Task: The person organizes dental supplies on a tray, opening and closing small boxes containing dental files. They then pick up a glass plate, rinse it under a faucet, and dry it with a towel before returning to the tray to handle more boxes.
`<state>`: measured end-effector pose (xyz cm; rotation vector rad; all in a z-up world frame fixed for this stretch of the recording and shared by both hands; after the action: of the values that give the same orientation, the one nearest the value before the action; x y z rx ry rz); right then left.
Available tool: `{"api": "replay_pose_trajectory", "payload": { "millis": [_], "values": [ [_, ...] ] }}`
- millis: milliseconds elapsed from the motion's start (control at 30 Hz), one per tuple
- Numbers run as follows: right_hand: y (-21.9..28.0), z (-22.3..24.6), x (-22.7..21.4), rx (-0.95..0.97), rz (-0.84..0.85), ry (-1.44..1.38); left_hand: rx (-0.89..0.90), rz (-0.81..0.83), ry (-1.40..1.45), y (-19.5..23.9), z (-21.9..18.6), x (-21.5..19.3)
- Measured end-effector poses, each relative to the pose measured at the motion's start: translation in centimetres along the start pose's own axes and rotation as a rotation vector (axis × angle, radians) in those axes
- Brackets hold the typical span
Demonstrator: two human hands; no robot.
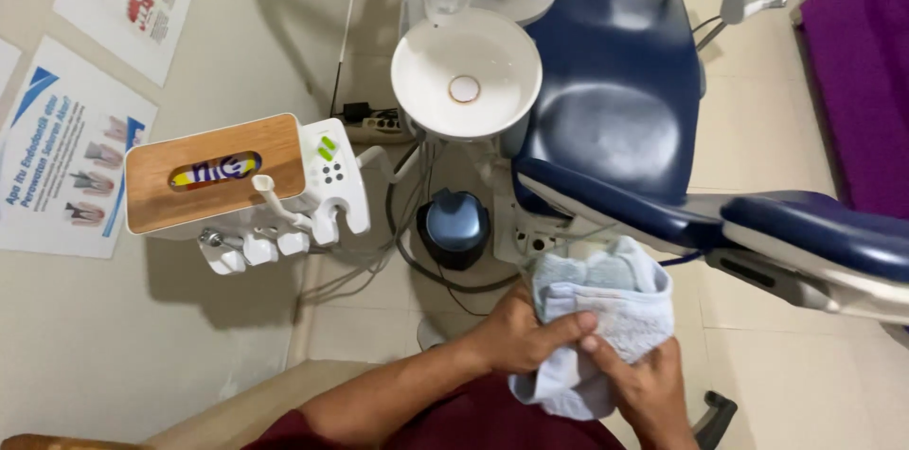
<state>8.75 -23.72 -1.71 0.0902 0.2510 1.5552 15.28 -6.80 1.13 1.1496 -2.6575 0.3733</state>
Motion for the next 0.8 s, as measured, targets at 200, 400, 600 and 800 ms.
{"api": "replay_pose_trajectory", "payload": {
  "millis": [200, 400, 600, 800],
  "values": [
    [7.9, -0.3, -10.8, -0.25, -0.347, -0.127, 0.097, 0.244, 0.037, -3.6, 0.5, 12.8],
    [14.3, 1.0, -20.2, -0.304, -0.632, 0.148, -0.032, 0.327, 0.045, -8.3, 6.0, 23.8],
    [17.5, 1.2, -28.9, -0.28, -0.745, -0.1, -0.14, 0.278, -0.206, -13.5, 10.9, 31.3],
    [18.5, 0.9, -37.2, -0.328, -0.733, -0.423, 0.078, 0.226, -0.352, -17.9, 11.8, 33.9]
  ]
}}
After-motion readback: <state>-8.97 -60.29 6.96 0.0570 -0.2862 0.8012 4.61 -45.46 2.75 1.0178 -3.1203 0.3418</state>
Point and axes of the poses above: each hand's wrist, its own y-axis away from the middle knuckle, its own x-axis out of the palm, z = x × y, the point moved 6 cm from there along -y, towards the middle knuckle, and after that the axes turned 9 degrees about z, right-handed, at the moved point
